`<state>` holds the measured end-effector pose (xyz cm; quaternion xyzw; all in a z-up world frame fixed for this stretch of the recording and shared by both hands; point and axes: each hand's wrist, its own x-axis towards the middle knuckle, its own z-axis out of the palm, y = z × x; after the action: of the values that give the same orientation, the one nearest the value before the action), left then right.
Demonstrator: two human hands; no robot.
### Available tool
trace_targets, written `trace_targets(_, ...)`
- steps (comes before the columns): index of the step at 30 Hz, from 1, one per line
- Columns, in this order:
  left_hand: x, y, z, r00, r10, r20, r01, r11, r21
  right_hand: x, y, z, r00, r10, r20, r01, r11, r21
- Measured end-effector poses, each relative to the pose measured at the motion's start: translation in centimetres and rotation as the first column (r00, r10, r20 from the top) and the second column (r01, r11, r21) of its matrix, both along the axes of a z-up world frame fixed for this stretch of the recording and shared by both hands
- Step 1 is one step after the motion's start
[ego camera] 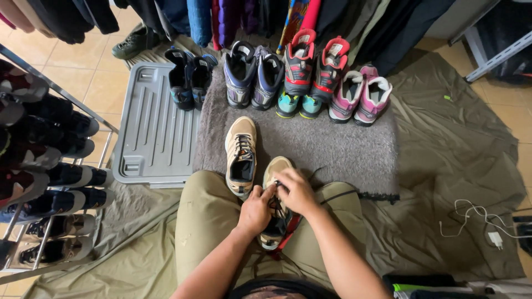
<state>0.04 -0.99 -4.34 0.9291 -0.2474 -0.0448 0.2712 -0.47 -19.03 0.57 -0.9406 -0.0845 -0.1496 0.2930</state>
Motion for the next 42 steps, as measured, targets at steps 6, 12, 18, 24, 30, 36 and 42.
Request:
trace_targets(6,0.0,-0.1,0.6,0.998,-0.039,-0.044,0.04,0.999,0.013,-0.5,-0.6,-2.0,0.991,0.039,0.128,-0.014,0.981,-0.194)
trace_targets(12,-0.5,-0.1,2.2,0.997,-0.034,-0.073,0.03,0.998,-0.046,0.1,-2.0,-1.6,0.962,-0.225,0.153,0.215,0.973,0.08)
trace_targets(18,-0.5,0.0,2.2,0.998,-0.049,-0.028,0.048,0.998,-0.031,1.3,-6.3,-9.0,0.875,-0.476,-0.09,0.484,0.851,0.202)
trace_targets(24,-0.2,0.1,1.9,0.997,-0.077,-0.011,0.077,0.997,-0.024,0.0,-0.9,-1.7,0.977,0.026,0.212,-0.005,0.995,-0.099)
trace_targets(30,-0.2,0.3,2.1,0.997,-0.08,-0.004,0.08,0.996,-0.028,0.2,-0.4,-1.4,0.957,0.043,0.287,0.003,0.988,-0.156)
trace_targets(36,-0.5,0.0,2.4,0.994,-0.111,-0.003,0.111,0.994,-0.011,2.0,-6.4,-5.0,0.766,-0.49,0.417,0.46,0.87,0.179)
trace_targets(42,-0.4,0.4,3.2,0.99,-0.134,-0.041,0.133,0.991,-0.025,0.8,-3.0,1.1,0.882,-0.258,0.394,0.246,0.966,0.081)
